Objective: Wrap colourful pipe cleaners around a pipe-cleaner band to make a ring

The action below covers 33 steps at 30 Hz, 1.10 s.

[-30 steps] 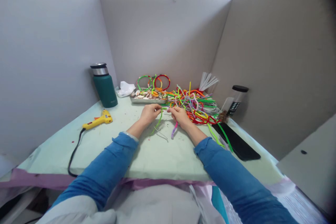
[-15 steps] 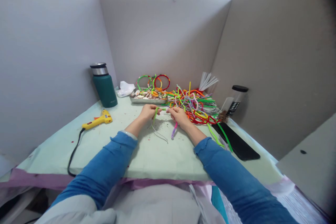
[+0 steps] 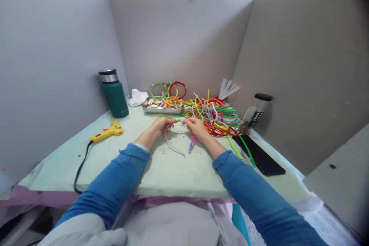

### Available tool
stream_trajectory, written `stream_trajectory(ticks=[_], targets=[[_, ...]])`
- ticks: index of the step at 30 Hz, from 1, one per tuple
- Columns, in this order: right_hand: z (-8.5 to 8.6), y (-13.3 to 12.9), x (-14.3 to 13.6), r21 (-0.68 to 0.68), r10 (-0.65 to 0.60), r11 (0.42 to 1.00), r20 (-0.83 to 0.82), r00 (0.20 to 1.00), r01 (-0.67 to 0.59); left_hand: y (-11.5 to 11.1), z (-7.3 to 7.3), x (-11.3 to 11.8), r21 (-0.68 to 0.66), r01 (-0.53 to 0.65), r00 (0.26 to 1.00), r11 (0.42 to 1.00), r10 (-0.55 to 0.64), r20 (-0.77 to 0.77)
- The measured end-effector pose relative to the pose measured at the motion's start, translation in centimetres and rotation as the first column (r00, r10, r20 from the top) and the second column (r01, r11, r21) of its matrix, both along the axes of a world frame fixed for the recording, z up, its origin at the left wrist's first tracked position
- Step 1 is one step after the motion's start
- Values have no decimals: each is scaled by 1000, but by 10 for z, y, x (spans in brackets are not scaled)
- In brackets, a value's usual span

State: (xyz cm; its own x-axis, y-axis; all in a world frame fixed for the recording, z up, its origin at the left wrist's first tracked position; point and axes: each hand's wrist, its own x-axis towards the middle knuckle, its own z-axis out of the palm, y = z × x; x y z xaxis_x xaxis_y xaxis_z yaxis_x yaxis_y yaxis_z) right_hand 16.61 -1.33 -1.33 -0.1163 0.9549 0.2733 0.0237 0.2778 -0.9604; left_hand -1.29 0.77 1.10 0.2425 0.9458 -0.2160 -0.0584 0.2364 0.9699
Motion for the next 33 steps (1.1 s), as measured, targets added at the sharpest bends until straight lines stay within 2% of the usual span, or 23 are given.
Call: stream_trajectory(ticks=[3, 6, 14, 24, 30, 33], targets=[[-2, 2, 0, 5, 6, 1000, -1, 1000, -6, 0, 0, -1, -4, 10, 1000, 1000, -10, 5], [-3, 4, 0, -3, -15, 1000, 4, 1000, 15, -1, -1, 1, 79, -3, 1000, 997, 4, -24], [-5, 10, 4, -13, -135, 991, 24, 990, 136, -4, -3, 8, 305, -124, 964, 944, 188, -189], [-3, 9, 4, -32, -141, 990, 2, 990, 141, 1, -8, 8, 519, -24, 947, 854, 185, -261], [-4, 10, 4, -40, -128, 991, -8, 992, 128, 4, -8, 8, 591, -22, 862, 806, 315, -397], [-4, 9, 3, -38, -122, 992, -11, 993, 121, 2, -7, 9, 649, 5, 818, 761, 370, -441]])
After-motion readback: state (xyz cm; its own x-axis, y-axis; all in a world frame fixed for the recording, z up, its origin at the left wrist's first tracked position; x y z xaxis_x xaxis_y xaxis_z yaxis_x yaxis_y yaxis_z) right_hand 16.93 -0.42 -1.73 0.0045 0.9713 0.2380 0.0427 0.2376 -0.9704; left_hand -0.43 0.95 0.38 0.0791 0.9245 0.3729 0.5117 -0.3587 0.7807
